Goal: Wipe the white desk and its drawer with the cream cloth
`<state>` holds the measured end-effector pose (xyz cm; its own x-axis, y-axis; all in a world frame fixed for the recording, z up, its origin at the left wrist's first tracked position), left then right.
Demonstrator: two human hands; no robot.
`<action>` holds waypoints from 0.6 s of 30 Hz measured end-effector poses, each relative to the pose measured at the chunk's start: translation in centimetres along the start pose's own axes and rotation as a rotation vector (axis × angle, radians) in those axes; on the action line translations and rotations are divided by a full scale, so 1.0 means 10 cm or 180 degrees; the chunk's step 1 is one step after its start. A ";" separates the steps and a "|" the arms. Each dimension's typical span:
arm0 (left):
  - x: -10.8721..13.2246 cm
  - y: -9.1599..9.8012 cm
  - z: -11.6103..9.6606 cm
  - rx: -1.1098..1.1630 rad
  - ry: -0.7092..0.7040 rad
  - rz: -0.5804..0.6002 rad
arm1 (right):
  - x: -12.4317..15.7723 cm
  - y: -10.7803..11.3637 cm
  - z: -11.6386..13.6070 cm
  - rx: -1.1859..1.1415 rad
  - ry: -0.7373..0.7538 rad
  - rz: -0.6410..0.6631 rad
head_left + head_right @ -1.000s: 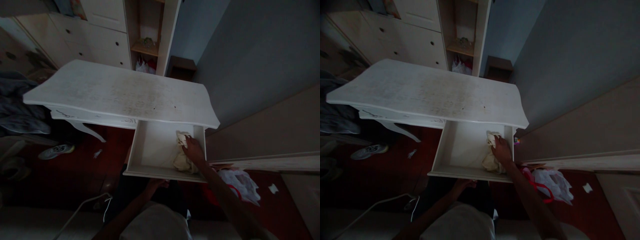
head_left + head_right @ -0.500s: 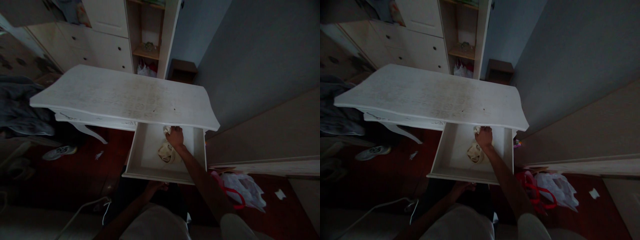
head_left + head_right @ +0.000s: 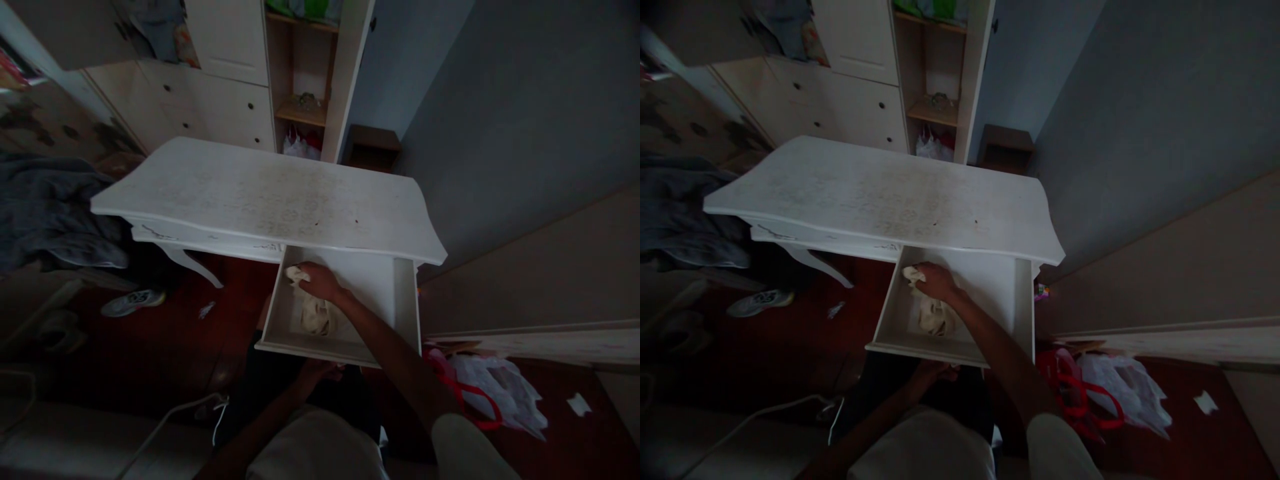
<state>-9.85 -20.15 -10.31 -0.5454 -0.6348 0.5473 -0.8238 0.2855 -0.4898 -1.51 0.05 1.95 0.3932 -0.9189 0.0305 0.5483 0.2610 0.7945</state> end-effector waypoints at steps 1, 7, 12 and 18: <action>0.00 0.00 -0.01 0.0016 -0.0021 0.0004 | 0.05 0.06 0.03 -0.0073 0.0010 -0.0022; 0.01 -0.03 -0.03 0.0060 -0.0056 0.0062 | 0.40 1.05 0.27 -0.0570 0.0583 -0.0865; 0.00 -0.03 -0.04 -0.0024 -0.0038 0.0079 | 0.39 2.24 0.23 0.0158 0.0572 -0.2553; -0.03 -0.01 -0.01 -0.0070 0.0013 0.0084 | 0.06 2.73 -0.35 0.1178 0.0155 -0.3099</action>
<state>-9.62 -19.93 -10.30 -0.5676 -0.6239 0.5372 -0.8123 0.3180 -0.4890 16.26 7.64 21.57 -0.0639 -0.6683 -0.7412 0.3870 -0.7012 0.5988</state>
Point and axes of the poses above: each hand's wrist, its own x-axis away from the middle knuckle, its own y-axis out of the back of the hand, z = x × y, the point moved 3 cm from there along -x, towards the middle knuckle, and after that the axes turned 6 degrees about -x, right-handed, at the moved point
